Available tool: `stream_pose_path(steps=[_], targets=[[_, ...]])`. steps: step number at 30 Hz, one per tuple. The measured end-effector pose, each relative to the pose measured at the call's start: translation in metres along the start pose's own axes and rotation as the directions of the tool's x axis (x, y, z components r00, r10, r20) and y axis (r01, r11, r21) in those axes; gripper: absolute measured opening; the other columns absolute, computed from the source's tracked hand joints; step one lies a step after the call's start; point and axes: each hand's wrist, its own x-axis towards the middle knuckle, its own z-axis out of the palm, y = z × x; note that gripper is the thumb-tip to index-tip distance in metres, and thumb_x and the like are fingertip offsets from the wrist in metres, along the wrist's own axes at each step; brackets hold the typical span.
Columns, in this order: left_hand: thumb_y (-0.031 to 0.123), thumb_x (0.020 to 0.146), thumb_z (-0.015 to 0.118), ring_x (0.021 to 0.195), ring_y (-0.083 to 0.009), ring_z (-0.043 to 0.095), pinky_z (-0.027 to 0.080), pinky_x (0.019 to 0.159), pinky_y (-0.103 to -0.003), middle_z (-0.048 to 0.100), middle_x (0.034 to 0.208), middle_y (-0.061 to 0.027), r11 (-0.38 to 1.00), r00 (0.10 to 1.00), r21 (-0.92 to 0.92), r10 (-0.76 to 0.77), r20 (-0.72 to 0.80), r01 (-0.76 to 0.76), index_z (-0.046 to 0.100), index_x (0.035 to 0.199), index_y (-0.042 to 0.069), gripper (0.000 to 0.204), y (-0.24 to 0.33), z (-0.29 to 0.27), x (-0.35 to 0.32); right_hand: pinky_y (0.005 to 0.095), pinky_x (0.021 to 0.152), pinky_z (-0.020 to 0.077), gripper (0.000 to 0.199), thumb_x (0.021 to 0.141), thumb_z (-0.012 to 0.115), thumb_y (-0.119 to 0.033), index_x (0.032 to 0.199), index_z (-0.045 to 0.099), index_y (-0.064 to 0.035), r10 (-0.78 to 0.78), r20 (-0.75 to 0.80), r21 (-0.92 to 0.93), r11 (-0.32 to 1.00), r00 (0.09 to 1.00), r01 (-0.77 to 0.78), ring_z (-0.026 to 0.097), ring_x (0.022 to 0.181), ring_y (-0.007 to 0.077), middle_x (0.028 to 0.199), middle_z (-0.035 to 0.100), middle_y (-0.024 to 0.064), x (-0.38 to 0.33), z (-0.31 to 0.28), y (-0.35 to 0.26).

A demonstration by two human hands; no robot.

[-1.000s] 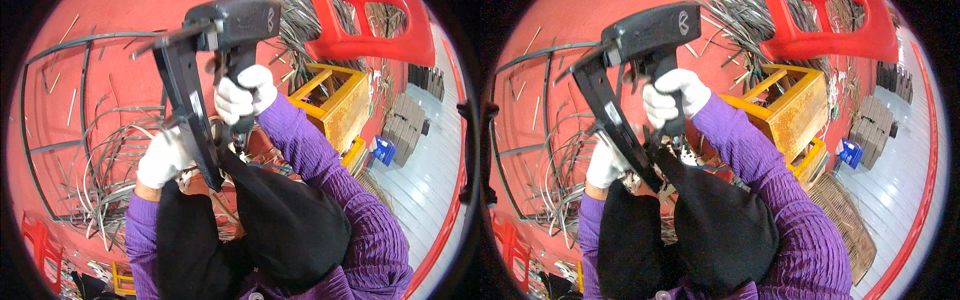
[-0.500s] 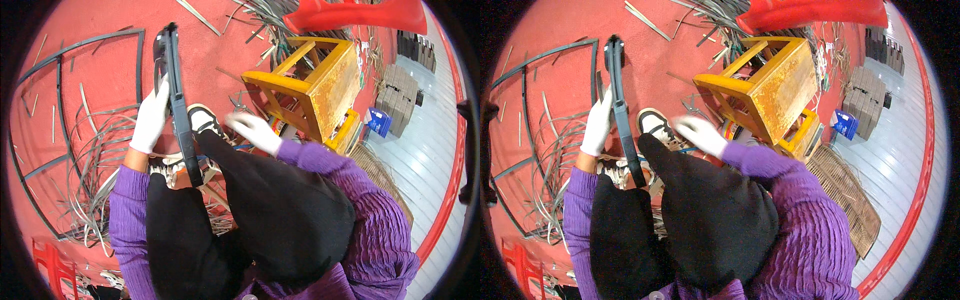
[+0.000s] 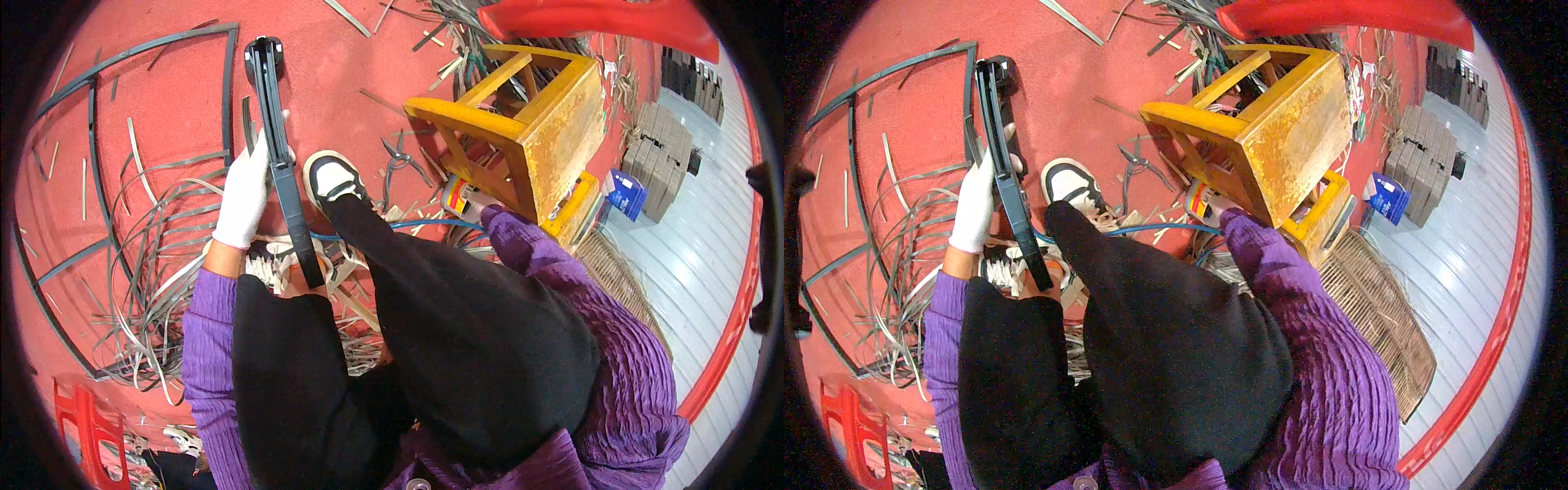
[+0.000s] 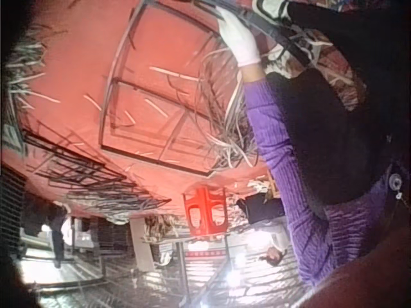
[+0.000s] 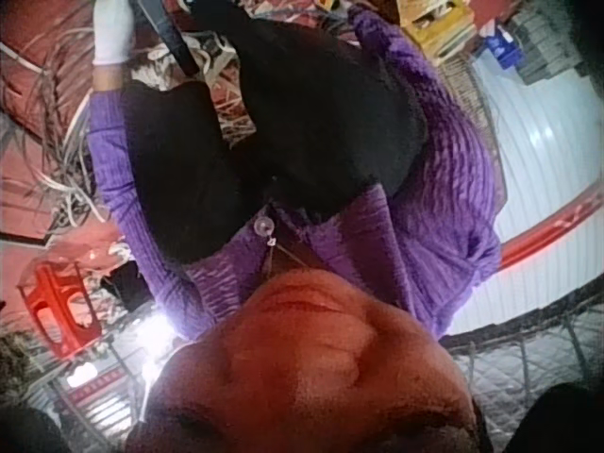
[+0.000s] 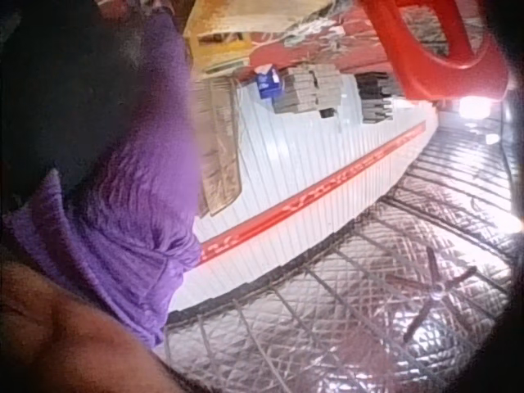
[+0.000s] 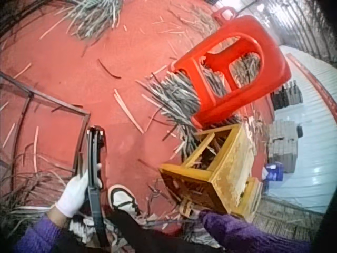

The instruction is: The person assembles a metal frame by attaching thin metal strips to a larger frame using a nail gun. They pick up strips, align them, and fasten them in place, repeating the process across the frame.

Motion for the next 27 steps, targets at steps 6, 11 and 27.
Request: stream_pose_path(steps=[6,11,27], targets=[[0.035,0.101,0.042,0.060,-0.0038,0.051,0.039,0.051,-0.017,0.058,0.084,0.0025,0.929,0.971,0.284,0.231,0.058,-0.238,0.045,0.140,0.007,0.049,-0.014,-0.003,0.004,0.0371,0.087,0.0497,0.032,0.091,0.056,-0.027,0.116,0.061,-0.0089,-0.045,-0.082,-0.008,0.999,0.996,0.045,0.063,0.100,0.0286,0.108,0.067,0.0143,-0.015,-0.004,0.018],[0.037,0.100,0.043,0.061,-0.0032,0.051,0.038,0.050,-0.016,0.058,0.084,0.0026,0.991,0.995,0.097,0.097,0.007,-0.097,0.047,0.139,0.006,0.049,-0.017,-0.002,0.004,0.0358,0.087,0.0499,0.031,0.091,0.056,-0.026,0.117,0.061,-0.0090,-0.101,-0.329,-0.067,0.994,0.939,0.084,0.064,0.100,0.0262,0.110,0.066,0.0136,-0.055,-0.006,0.066],[0.042,0.104,0.034,0.065,-0.0022,0.040,0.030,0.055,-0.018,0.059,0.087,0.0054,1.000,1.000,-0.012,-0.013,0.009,0.013,0.055,0.134,0.012,0.048,-0.031,-0.012,-0.003,0.0326,0.077,0.0536,0.023,0.089,0.066,-0.021,0.099,0.061,-0.0015,-0.087,0.110,0.979,0.183,0.990,-0.092,0.065,0.079,0.0188,0.093,0.068,0.0102,-0.191,-0.126,-0.162]])
